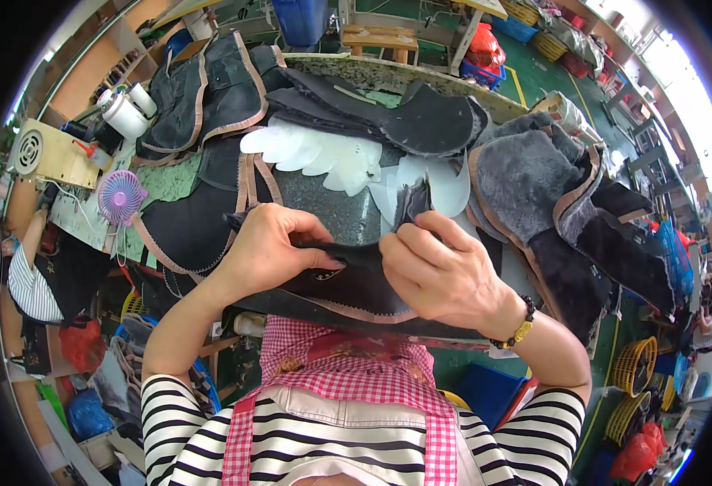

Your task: The person assembles shoe parts by hand, picking up black fabric pieces and grey felt inserts from a table. They align the felt with the fabric, fold the edges, and press the components together to form a shoe upper. The person handles multiple units sequentially, placing finished pieces into a pile.

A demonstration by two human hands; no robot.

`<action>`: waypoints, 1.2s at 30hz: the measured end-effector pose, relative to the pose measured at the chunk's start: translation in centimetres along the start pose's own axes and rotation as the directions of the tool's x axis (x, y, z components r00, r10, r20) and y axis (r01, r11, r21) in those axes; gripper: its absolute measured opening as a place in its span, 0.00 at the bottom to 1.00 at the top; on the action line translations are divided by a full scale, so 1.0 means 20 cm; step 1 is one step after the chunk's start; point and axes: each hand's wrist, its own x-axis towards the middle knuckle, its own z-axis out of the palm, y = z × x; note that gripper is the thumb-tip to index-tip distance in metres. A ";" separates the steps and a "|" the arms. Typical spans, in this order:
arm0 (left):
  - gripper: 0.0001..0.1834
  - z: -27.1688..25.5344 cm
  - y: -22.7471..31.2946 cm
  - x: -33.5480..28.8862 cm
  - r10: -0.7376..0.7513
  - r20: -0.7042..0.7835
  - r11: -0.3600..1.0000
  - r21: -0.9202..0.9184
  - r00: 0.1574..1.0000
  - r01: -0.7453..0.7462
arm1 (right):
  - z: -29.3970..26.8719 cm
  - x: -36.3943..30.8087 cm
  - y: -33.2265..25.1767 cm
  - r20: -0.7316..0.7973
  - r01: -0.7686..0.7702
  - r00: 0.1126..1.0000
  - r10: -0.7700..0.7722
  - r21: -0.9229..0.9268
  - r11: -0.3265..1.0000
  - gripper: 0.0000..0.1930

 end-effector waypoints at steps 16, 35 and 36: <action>0.09 -0.03 0.10 -0.16 0.031 -0.131 0.991 -0.123 0.991 -0.047 | -0.07 0.07 0.15 0.338 -0.348 0.929 0.149 0.667 0.659 0.21; 0.08 -0.02 0.22 -0.17 0.223 -0.042 0.973 0.066 0.974 -0.220 | -0.08 0.09 0.16 0.288 -0.359 0.932 0.221 0.651 0.669 0.09; 0.08 0.00 0.23 -0.15 0.279 -0.041 0.951 0.150 0.959 -0.270 | -0.08 0.10 0.16 0.272 -0.339 0.939 0.211 0.628 0.700 0.09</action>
